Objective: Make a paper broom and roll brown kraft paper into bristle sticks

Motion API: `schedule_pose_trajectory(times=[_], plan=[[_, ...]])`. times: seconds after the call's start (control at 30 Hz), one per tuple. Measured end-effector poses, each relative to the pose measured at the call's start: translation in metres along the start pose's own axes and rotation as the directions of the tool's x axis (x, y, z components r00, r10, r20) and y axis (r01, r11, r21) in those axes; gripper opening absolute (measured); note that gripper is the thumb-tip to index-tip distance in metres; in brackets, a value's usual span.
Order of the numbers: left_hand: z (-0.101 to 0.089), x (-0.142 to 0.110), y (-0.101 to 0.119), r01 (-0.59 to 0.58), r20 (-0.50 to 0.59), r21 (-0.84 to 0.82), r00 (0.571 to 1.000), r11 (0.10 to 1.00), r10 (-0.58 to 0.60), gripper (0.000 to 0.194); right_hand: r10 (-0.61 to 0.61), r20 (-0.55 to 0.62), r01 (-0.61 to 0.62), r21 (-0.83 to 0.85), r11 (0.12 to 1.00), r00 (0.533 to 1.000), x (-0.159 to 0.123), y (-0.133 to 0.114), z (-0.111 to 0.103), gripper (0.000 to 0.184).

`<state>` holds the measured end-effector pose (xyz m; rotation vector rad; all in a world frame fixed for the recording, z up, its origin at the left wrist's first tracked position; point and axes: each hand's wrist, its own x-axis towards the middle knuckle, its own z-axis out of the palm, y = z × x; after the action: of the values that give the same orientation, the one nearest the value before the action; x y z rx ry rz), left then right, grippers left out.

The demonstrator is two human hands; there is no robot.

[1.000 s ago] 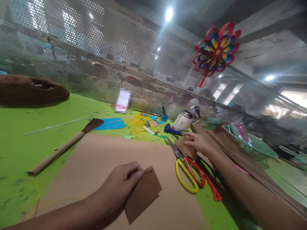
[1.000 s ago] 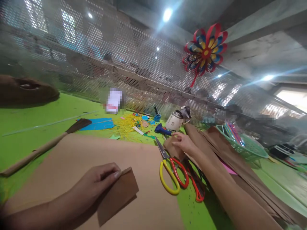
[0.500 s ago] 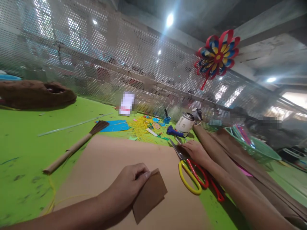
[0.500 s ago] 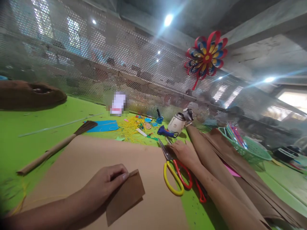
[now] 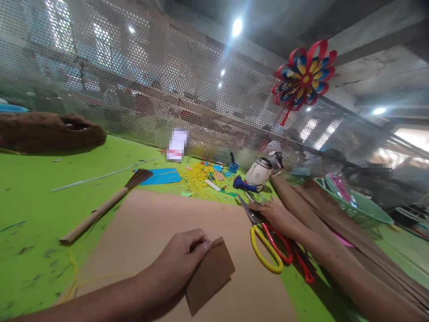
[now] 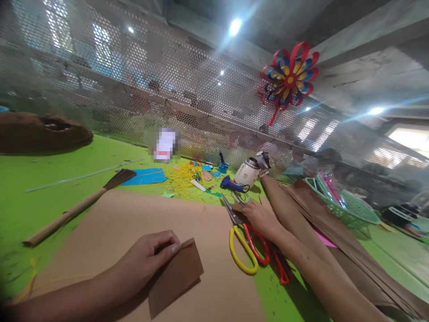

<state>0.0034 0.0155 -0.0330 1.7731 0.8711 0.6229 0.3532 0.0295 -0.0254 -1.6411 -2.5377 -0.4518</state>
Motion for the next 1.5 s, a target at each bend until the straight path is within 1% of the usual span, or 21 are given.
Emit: schedule_pose_trajectory(times=[0.13, 0.33, 0.43, 0.57, 0.7, 0.8, 0.9, 0.97, 1.03, 1.07, 1.1, 1.17, 1.23, 1.27, 1.3, 1.33, 1.37, 1.43, 1.47, 1.5], plan=[[0.000, 0.000, 0.000, 0.002, 0.007, 0.009, 1.000, 1.000, -0.002, 0.032, 0.020, 0.084, -0.017, -0.042, 0.999, 0.996, 0.000, 0.005, 0.004, 0.039], [0.000, 0.001, -0.006, -0.025, 0.006, 0.018, 1.000, 1.000, 0.025, 0.033, 0.113, 0.159, -0.094, -0.124, 0.988, 0.981, 0.014, 0.014, 0.007, 0.039], [0.000, 0.001, -0.007, -0.026, 0.005, 0.020, 1.000, 0.999, 0.026, 0.034, 0.147, 0.177, -0.123, -0.140, 0.982, 0.973, 0.019, 0.013, 0.011, 0.041], [0.000, 0.001, -0.004, -0.018, 0.015, 0.016, 1.000, 1.000, 0.017, 0.033, 0.188, 0.196, -0.159, -0.154, 0.975, 0.962, 0.019, 0.015, 0.014, 0.040], [0.000, 0.001, 0.000, -0.021, 0.010, 0.033, 1.000, 0.999, 0.021, 0.032, 0.244, 0.188, -0.217, -0.152, 0.964, 0.951, 0.019, 0.015, 0.015, 0.041], [0.000, 0.001, -0.001, -0.030, 0.005, 0.039, 1.000, 0.999, 0.030, 0.031, 0.269, 0.161, -0.253, -0.112, 0.961, 0.950, 0.024, 0.009, 0.016, 0.040], [0.000, 0.001, -0.002, -0.029, 0.000, 0.023, 1.000, 0.999, 0.030, 0.031, 0.288, 0.124, -0.286, -0.036, 0.958, 0.950, 0.027, 0.005, 0.016, 0.031], [0.001, 0.001, -0.001, -0.024, -0.005, 0.011, 1.000, 1.000, 0.024, 0.031, 0.291, 0.085, -0.295, 0.045, 0.954, 0.953, 0.023, 0.007, 0.011, 0.026], [0.001, 0.000, 0.000, -0.017, -0.009, 0.004, 1.000, 1.000, 0.017, 0.030, 0.313, 0.014, -0.311, 0.139, 0.940, 0.950, 0.014, 0.014, 0.000, 0.026], [0.001, 0.000, 0.000, -0.015, -0.011, 0.003, 1.000, 1.000, 0.015, 0.029, 0.340, -0.035, -0.328, 0.185, 0.926, 0.940, 0.008, 0.017, -0.008, 0.029], [0.001, 0.000, 0.001, -0.017, -0.011, 0.003, 1.000, 1.000, 0.017, 0.029, 0.382, -0.094, -0.353, 0.228, 0.907, 0.920, 0.002, 0.019, -0.018, 0.032], [0.000, 0.001, 0.001, -0.025, -0.016, 0.006, 1.000, 1.000, 0.025, 0.030, 0.474, -0.205, -0.402, 0.311, 0.861, 0.856, -0.009, 0.018, -0.037, 0.035], [0.000, 0.002, 0.000, -0.037, -0.015, 0.012, 0.999, 0.999, 0.037, 0.030, 0.545, -0.257, -0.423, 0.406, 0.810, 0.798, -0.015, 0.002, -0.052, 0.037], [0.000, 0.002, 0.000, -0.041, -0.008, 0.009, 0.999, 0.999, 0.041, 0.030, 0.561, -0.251, -0.414, 0.458, 0.787, 0.789, -0.015, -0.012, -0.058, 0.038], [0.000, 0.003, 0.000, -0.040, 0.007, -0.004, 0.999, 0.999, 0.040, 0.029, 0.560, -0.229, -0.392, 0.511, 0.765, 0.796, -0.013, -0.029, -0.061, 0.039], [0.000, 0.004, -0.001, -0.031, 0.021, -0.039, 0.999, 0.999, 0.032, 0.028, 0.535, -0.191, -0.354, 0.564, 0.746, 0.823, -0.008, -0.049, -0.063, 0.038], [0.000, 0.005, -0.001, -0.009, 0.042, -0.103, 0.999, 0.995, 0.013, 0.028, 0.486, -0.140, -0.309, 0.616, 0.725, 0.862, -0.001, -0.070, -0.064, 0.036], [0.000, 0.008, -0.001, 0.083, 0.090, -0.309, 0.994, 0.947, -0.058, 0.029, 0.349, -0.032, -0.222, 0.716, 0.662, 0.936, 0.015, -0.111, -0.064, 0.028], [-0.001, 0.009, -0.001, 0.132, 0.134, -0.407, 0.987, 0.904, -0.083, 0.030, 0.285, 0.008, -0.191, 0.759, 0.622, 0.958, 0.023, -0.128, -0.064, 0.024], [-0.003, 0.011, -0.001, 0.157, 0.168, -0.460, 0.982, 0.874, -0.088, 0.031, 0.246, 0.033, -0.175, 0.796, 0.579, 0.969, 0.031, -0.141, -0.063, 0.022]])
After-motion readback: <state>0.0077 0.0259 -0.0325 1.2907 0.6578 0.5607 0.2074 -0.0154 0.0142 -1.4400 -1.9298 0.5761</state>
